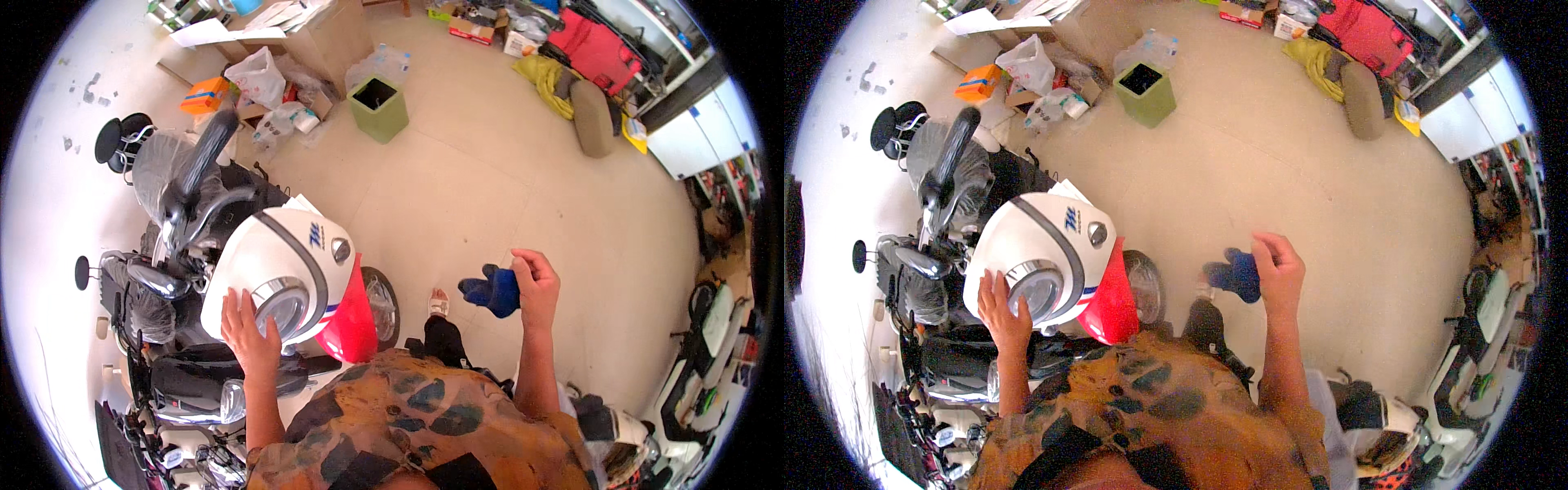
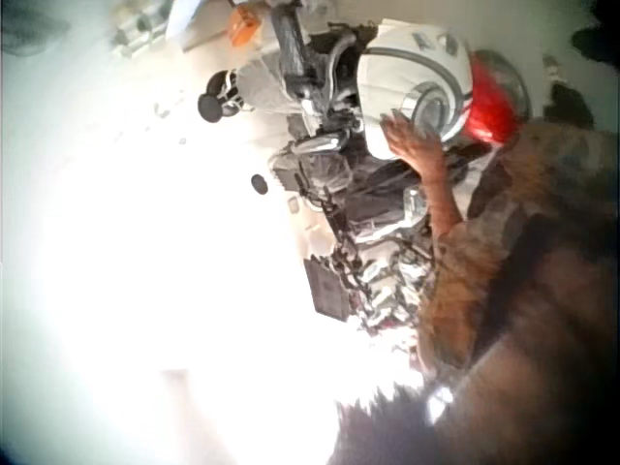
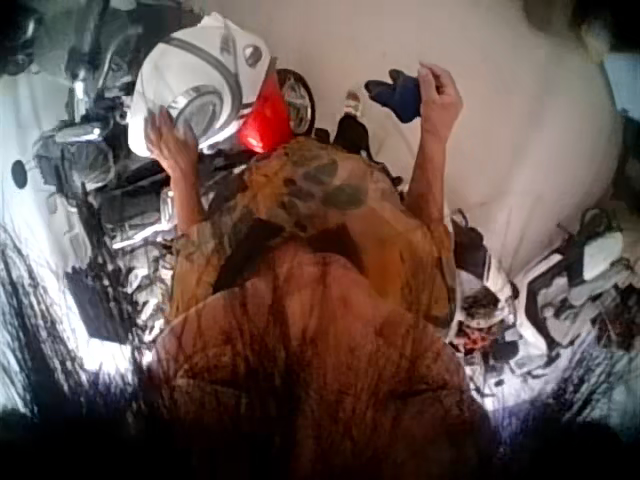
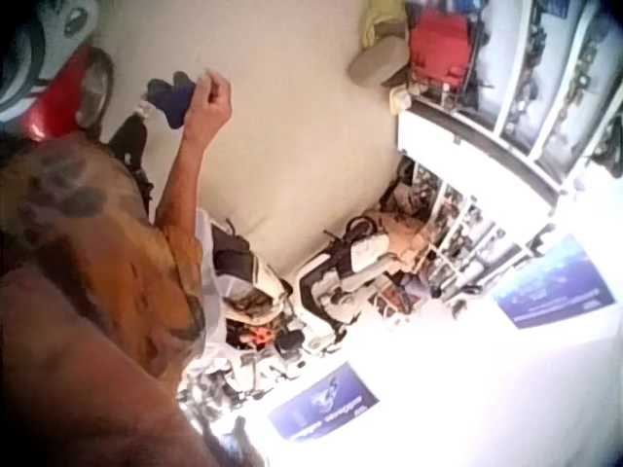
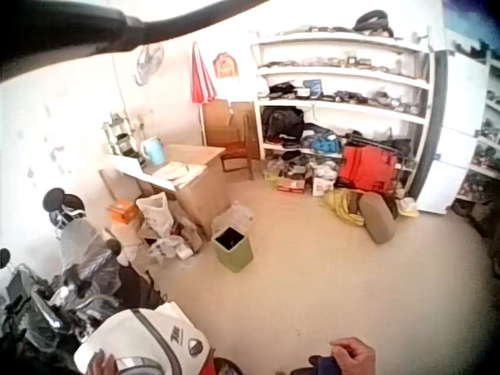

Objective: The person wipes the inside and outside of a scooter storage compartment with a blue cloth, then wipes the handlebars and front panel of another scooter.

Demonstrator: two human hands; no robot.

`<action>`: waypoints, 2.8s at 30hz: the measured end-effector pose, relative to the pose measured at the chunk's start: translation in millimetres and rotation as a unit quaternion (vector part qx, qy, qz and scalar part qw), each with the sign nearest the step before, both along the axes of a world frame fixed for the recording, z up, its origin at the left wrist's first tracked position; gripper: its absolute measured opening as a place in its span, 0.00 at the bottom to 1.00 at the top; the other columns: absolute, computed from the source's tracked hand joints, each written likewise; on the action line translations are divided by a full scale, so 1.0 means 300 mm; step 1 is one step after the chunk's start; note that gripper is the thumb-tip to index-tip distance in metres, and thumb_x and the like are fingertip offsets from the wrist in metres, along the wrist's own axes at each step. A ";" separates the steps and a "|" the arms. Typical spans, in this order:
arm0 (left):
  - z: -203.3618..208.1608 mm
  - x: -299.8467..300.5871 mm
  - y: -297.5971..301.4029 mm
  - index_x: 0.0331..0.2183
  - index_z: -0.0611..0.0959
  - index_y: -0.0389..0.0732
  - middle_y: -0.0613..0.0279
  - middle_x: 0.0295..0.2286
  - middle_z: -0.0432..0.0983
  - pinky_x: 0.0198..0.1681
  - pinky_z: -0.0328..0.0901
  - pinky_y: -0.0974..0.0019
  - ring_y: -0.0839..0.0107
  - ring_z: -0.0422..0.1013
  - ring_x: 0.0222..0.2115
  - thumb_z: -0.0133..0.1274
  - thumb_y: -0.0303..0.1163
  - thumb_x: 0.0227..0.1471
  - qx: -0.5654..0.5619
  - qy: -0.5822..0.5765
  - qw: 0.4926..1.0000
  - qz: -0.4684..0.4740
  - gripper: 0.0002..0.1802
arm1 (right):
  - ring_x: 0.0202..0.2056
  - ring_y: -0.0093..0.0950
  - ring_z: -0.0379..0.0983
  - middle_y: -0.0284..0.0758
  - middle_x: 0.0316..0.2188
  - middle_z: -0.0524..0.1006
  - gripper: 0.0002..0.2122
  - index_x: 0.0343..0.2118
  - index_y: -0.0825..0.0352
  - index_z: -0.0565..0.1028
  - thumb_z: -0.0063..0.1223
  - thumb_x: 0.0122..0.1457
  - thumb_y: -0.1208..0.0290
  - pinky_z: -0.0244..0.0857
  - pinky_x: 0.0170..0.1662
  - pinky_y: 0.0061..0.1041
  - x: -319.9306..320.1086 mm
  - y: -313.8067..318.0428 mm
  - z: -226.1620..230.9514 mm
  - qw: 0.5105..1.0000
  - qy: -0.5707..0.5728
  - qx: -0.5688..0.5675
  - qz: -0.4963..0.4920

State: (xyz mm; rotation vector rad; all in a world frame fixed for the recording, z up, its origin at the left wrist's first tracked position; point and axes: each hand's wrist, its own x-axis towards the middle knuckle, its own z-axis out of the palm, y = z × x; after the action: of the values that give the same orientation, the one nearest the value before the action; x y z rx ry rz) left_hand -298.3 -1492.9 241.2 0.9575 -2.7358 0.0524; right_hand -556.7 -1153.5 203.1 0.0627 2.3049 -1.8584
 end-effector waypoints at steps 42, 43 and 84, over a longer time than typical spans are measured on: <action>-0.279 -0.841 0.046 0.37 0.74 0.38 0.53 0.40 0.70 0.47 0.56 0.54 0.54 0.64 0.43 0.51 0.22 0.38 0.169 0.131 0.955 -0.205 0.17 | 0.26 0.14 0.67 0.25 0.24 0.74 0.08 0.33 0.69 0.76 0.54 0.54 0.70 0.61 0.31 0.14 -0.765 0.172 0.152 0.988 -0.010 -0.023 -0.149; -0.284 -0.867 0.026 0.37 0.74 0.38 0.54 0.39 0.71 0.46 0.57 0.54 0.54 0.65 0.42 0.51 0.21 0.38 0.181 0.136 0.954 -0.197 0.17 | 0.26 0.14 0.67 0.26 0.24 0.74 0.08 0.33 0.69 0.76 0.53 0.54 0.70 0.61 0.31 0.14 -0.800 0.138 0.157 0.990 -0.004 -0.016 -0.141; -0.318 -1.366 -0.016 0.38 0.74 0.38 0.52 0.35 0.69 0.38 0.64 0.56 0.51 0.67 0.36 0.52 0.25 0.41 0.219 0.187 0.909 0.301 0.16 | 0.27 0.18 0.67 0.29 0.25 0.72 0.09 0.34 0.70 0.75 0.49 0.58 0.69 0.63 0.32 0.17 -1.887 -1.305 0.110 0.895 -0.029 -0.036 0.443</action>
State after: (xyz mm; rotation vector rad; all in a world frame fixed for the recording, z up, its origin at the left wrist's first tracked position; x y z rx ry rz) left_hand -708.1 -1497.7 145.7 1.6979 -2.0442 -0.5961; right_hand -1122.8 -1545.0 236.0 -0.7909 1.7316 -1.3962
